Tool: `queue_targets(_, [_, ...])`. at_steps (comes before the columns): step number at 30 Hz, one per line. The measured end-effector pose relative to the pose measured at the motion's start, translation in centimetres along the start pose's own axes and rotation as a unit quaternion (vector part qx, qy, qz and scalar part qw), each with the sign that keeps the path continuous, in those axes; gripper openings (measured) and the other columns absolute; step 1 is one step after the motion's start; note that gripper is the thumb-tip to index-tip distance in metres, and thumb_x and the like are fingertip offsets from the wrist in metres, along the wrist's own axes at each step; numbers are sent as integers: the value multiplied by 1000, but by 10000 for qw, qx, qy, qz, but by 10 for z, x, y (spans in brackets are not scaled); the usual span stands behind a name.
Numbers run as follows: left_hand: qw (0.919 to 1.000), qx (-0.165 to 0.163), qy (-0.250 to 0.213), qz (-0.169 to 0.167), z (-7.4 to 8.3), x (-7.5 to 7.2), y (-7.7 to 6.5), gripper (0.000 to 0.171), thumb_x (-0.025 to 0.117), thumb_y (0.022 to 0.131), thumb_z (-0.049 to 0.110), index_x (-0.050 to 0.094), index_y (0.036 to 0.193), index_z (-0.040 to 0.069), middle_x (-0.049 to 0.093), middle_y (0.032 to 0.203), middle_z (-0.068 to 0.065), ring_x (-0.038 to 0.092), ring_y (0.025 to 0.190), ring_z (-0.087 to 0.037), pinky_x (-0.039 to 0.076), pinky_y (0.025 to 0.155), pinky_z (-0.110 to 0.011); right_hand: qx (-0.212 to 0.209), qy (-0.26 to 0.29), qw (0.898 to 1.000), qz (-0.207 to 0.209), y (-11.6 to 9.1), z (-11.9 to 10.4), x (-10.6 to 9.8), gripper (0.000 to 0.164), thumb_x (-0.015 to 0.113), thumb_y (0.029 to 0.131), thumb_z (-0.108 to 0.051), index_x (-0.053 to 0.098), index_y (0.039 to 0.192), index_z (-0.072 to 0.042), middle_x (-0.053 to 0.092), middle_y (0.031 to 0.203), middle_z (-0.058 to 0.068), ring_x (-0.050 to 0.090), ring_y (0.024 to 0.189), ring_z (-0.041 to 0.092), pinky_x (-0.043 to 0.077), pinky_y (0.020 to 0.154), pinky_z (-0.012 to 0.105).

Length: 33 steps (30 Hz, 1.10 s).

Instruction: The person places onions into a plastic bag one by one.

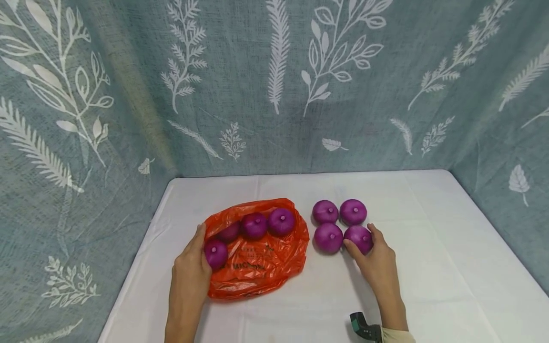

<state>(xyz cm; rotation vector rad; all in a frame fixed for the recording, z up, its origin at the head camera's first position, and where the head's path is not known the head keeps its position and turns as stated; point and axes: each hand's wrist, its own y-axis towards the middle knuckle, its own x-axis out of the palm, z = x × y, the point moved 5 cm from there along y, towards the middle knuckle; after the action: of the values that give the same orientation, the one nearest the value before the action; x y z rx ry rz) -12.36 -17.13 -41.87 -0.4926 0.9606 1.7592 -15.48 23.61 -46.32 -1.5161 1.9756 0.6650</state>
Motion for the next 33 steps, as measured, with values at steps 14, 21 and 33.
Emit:
queue_targets(14, [9999, 120, 17, 93, 2, -2, 1, 57, 56, 100, -16, 50, 154, -3, 56, 151, -25, 58, 135, -44, 52, 105, -57, 104, 21, 9995, -290, -2, 8, -1, 96, 82, 94, -42, 33, 161, 7, 43, 157, 33, 42, 147, 48, 39, 120, 61])
queue_targets(21, [10000, 54, 15, 40, 2, -2, 1, 57, 56, 100, -16, 49, 155, -2, 55, 152, -24, 57, 136, -43, 51, 105, -56, 139, 61, 9998, -119, -2, 7, -4, 93, 84, 93, -37, 35, 158, 8, 47, 154, 34, 46, 144, 50, 42, 117, 62])
queue_targets(33, [10000, 20, -20, -29, 1, -2, 2, 58, 57, 100, -16, 49, 155, -2, 54, 153, -24, 56, 138, -43, 50, 106, -56, -463, 209, 9949, 868, -3, -16, -25, 84, 90, 88, -26, 48, 152, 7, 56, 148, 33, 55, 137, 48, 49, 111, 61])
